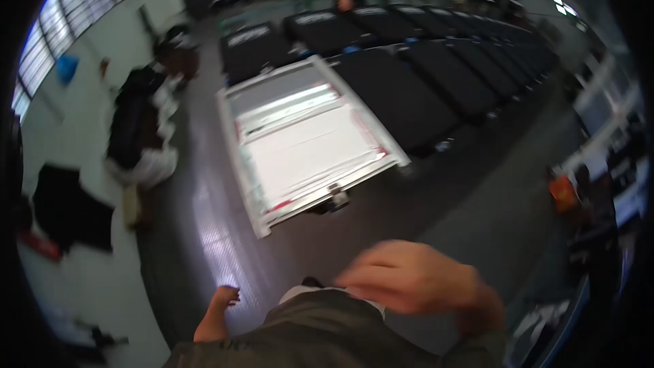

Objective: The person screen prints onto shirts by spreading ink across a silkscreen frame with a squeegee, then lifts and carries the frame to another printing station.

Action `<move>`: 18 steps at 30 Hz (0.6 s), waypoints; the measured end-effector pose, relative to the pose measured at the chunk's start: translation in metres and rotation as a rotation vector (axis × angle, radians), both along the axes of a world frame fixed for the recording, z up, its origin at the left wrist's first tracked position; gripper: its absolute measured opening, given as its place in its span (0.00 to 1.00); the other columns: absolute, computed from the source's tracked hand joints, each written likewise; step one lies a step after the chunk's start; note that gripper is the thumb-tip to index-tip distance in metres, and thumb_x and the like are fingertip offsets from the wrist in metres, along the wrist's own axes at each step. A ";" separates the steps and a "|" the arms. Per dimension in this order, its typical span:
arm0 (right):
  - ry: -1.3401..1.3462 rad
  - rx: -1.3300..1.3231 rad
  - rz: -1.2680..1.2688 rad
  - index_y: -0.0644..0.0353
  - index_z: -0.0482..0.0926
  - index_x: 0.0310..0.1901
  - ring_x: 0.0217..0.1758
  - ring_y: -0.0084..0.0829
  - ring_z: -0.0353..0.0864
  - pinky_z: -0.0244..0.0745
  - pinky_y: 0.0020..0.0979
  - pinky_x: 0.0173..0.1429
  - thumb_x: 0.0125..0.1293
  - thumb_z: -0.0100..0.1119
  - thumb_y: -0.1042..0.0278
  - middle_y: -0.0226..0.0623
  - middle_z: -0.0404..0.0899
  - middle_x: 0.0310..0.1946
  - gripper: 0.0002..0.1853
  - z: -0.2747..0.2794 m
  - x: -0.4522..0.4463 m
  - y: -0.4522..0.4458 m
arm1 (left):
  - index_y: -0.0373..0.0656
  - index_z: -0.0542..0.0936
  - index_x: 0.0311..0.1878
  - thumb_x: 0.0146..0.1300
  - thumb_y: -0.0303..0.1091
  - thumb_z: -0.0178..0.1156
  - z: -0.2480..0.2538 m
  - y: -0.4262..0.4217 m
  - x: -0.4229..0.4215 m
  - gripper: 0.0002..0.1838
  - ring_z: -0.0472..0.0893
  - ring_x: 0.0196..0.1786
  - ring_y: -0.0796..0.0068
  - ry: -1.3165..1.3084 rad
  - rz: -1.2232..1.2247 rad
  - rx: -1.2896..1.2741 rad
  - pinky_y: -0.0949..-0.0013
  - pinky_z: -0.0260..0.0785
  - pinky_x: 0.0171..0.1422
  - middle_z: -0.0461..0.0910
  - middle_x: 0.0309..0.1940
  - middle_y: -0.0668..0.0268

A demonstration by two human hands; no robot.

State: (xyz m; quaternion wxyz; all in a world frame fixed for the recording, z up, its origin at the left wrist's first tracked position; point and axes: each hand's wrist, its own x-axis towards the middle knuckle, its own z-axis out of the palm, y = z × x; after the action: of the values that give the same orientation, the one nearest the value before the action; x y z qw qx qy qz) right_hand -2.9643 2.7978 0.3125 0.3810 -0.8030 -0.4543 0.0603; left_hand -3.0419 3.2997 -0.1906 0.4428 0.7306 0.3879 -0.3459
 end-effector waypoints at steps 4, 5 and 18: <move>-0.460 0.253 0.180 0.61 0.79 0.45 0.34 0.34 0.80 0.78 0.33 0.46 0.59 0.58 0.71 0.39 0.79 0.41 0.12 0.022 0.009 0.072 | 0.38 0.80 0.42 0.64 0.37 0.61 -0.032 0.000 0.056 0.11 0.84 0.30 0.66 -0.155 0.033 -0.234 0.62 0.73 0.29 0.81 0.29 0.61; -0.505 0.267 0.233 0.61 0.80 0.42 0.33 0.33 0.80 0.78 0.34 0.47 0.59 0.56 0.71 0.40 0.79 0.41 0.10 0.039 0.003 0.084 | 0.37 0.80 0.44 0.64 0.35 0.61 -0.017 -0.015 0.067 0.12 0.84 0.30 0.64 -0.174 -0.005 -0.136 0.64 0.73 0.27 0.81 0.31 0.61; -0.756 0.407 0.086 0.58 0.78 0.31 0.28 0.26 0.77 0.80 0.29 0.41 0.57 0.52 0.75 0.35 0.75 0.33 0.04 0.086 0.013 0.009 | 0.40 0.81 0.40 0.65 0.41 0.62 -0.074 -0.053 -0.015 0.13 0.84 0.29 0.61 0.139 0.077 -0.121 0.55 0.76 0.29 0.83 0.30 0.59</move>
State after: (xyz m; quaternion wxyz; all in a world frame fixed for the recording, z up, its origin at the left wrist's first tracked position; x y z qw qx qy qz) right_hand -2.9517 2.8067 0.3982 0.3358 -0.6572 -0.5977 -0.3131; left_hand -3.0567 3.2466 -0.2646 0.4712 0.6611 0.4240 -0.4014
